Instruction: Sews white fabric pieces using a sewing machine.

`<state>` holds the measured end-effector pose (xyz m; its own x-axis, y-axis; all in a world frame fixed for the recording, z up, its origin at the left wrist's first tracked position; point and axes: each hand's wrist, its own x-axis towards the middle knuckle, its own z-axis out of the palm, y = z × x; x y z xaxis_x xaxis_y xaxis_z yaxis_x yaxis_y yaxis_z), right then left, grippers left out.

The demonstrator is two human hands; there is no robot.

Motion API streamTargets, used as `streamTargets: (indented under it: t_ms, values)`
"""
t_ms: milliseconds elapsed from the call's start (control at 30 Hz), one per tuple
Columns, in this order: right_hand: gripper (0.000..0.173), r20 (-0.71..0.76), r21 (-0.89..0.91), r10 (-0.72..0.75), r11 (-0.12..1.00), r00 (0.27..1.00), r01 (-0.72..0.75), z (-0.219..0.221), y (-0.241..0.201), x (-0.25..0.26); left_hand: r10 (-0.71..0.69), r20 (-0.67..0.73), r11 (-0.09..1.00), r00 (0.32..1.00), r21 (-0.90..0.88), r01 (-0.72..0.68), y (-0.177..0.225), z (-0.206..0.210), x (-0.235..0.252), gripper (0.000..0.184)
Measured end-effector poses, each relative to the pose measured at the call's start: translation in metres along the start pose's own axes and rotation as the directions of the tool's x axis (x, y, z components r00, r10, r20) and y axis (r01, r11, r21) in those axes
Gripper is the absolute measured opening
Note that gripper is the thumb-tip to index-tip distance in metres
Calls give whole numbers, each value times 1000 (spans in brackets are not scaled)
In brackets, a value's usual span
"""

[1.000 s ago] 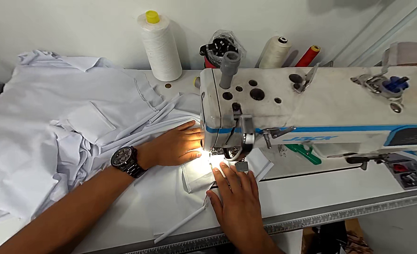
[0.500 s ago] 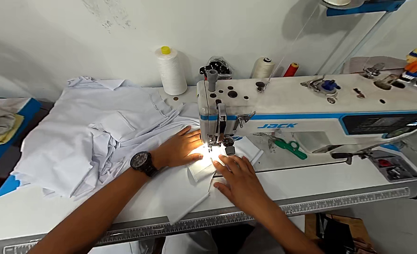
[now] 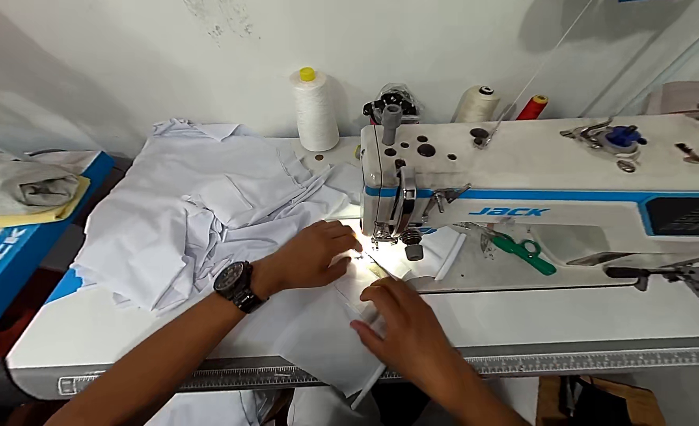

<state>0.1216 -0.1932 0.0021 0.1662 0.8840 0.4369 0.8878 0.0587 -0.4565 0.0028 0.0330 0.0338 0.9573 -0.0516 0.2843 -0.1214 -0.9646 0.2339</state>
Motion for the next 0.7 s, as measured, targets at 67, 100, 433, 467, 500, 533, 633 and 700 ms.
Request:
streamTargets:
  t_ms: [67,100,433,467,500,533,633,700]
  values:
    - [27,10,-58,28,998,1000,-27,11,-9,-1,137,92,984,986,-125,-125,-11,-2,0,22]
    - [23,-17,-99,34,994,999,-35,15,-10,-1,160,116,976,980,-171,-139,-16,1,-3,28]
    - [16,-123,-16,158,987,980,-161,18,-2,-5,41,-22,971,999,-237,-45,-15,18,-29,25]
    - [14,-123,-18,163,986,979,-166,17,-2,-5,13,-30,969,999,-246,-20,-13,18,-28,26]
    - [13,-130,-12,173,984,976,-176,17,-1,-5,-19,-35,967,999,-253,9,-11,19,-27,27]
    - [13,-138,-6,185,982,973,-188,16,1,-4,-58,-38,968,998,-248,46,-9,19,-25,28]
    - [16,-167,-33,227,971,960,-235,16,4,2,-207,-71,968,976,-161,194,-1,26,-20,32]
    - [17,-182,-85,241,962,953,-259,18,4,5,-284,-100,957,954,-86,276,4,31,-18,33]
